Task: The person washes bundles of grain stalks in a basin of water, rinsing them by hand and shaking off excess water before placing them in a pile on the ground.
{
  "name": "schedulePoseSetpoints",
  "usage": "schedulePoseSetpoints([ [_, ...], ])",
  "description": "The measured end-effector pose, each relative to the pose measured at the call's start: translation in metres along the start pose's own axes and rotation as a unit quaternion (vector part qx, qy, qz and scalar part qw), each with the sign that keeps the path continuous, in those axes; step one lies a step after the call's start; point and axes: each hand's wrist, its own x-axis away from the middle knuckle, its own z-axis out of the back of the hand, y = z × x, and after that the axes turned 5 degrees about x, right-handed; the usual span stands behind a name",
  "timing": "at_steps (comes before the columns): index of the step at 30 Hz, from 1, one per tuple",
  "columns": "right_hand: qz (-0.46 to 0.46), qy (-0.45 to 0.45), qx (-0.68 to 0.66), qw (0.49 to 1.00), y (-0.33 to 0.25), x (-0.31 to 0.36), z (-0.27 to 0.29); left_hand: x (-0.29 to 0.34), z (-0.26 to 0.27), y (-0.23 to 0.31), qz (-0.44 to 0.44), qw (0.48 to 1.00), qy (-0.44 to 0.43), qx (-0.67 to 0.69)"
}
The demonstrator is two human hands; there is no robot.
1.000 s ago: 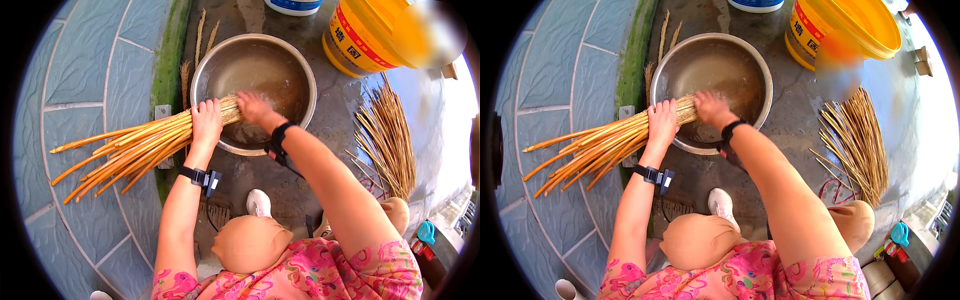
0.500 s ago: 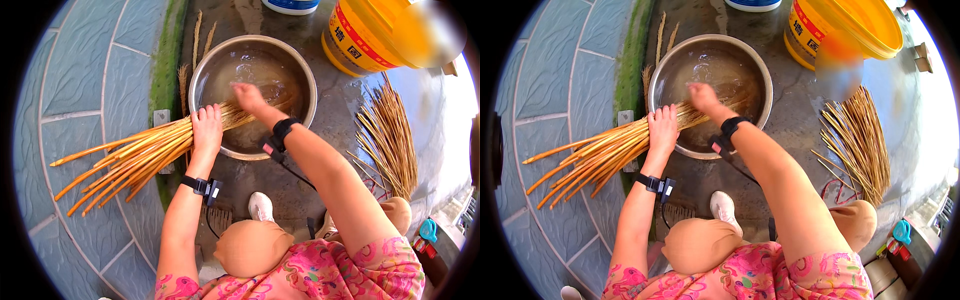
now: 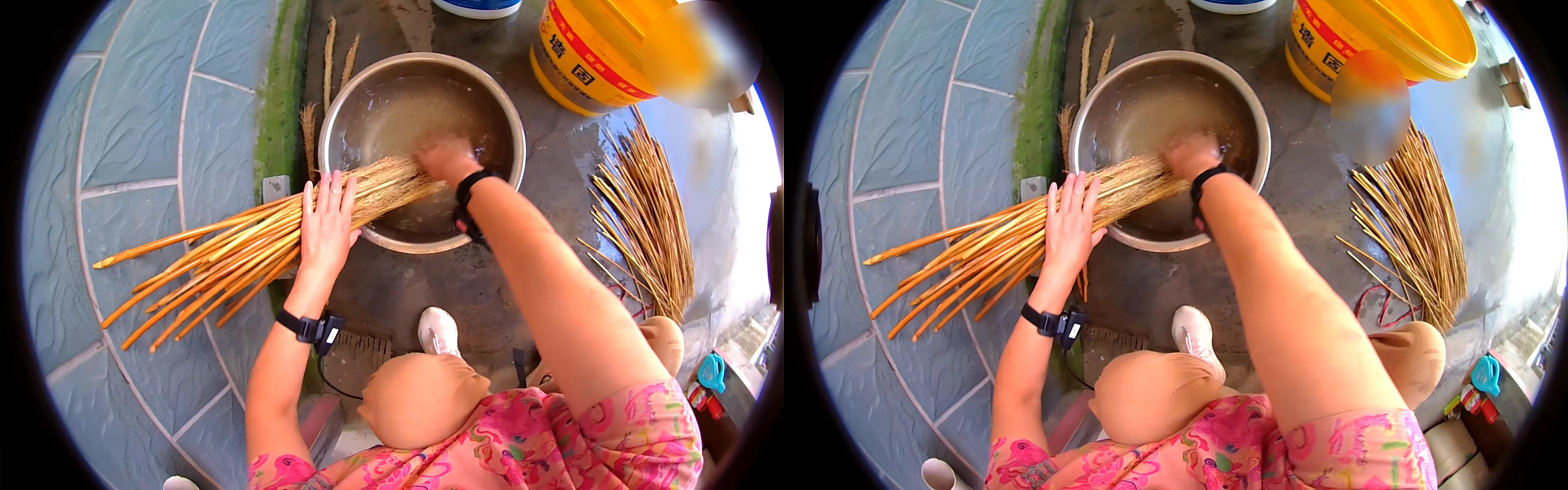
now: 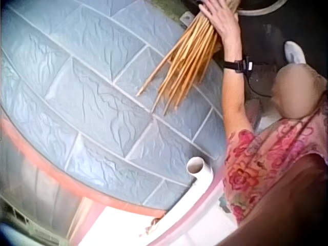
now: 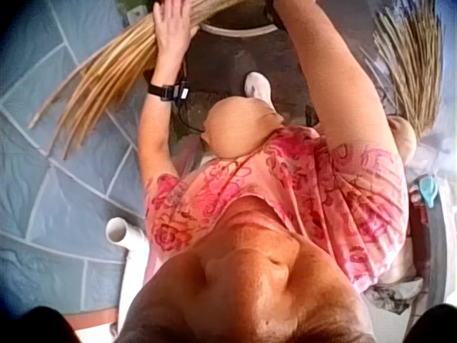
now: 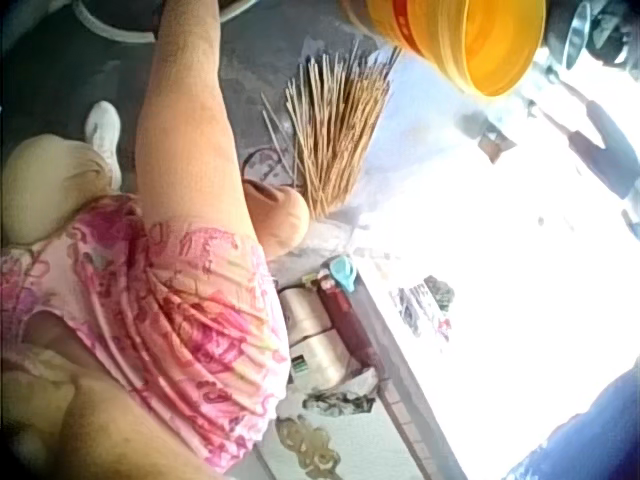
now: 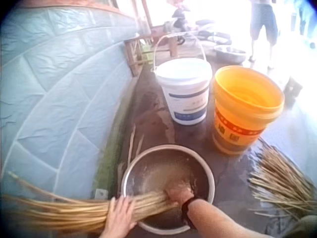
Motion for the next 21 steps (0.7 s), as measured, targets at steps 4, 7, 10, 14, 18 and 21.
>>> schedulePoseSetpoints([
  [4,-0.147,0.062,-0.043,0.986,0.05,-0.041,-0.009,0.015,0.005,-0.002,-0.011,0.988,0.042,-0.148],
  [7,-0.203,0.189,-0.294,0.915,0.044,-0.058,-0.011,0.005,-0.011,-0.007,-0.004,0.985,0.068,-0.159],
  [10,-0.203,0.065,-0.625,0.751,0.007,-0.059,-0.001,-0.003,-0.018,-0.017,0.007,0.988,0.057,-0.143],
  [14,-0.045,0.121,-0.619,0.774,-0.028,-0.049,0.0,-0.022,-0.01,-0.015,0.021,0.992,-0.008,-0.123],
  [18,0.149,0.2,-0.413,0.876,-0.114,0.02,0.001,-0.018,-0.017,-0.02,0.062,0.99,-0.035,-0.125],
  [21,0.172,0.216,-0.274,0.921,-0.114,0.032,-0.017,-0.028,-0.026,-0.013,0.067,0.992,0.008,-0.11],
])
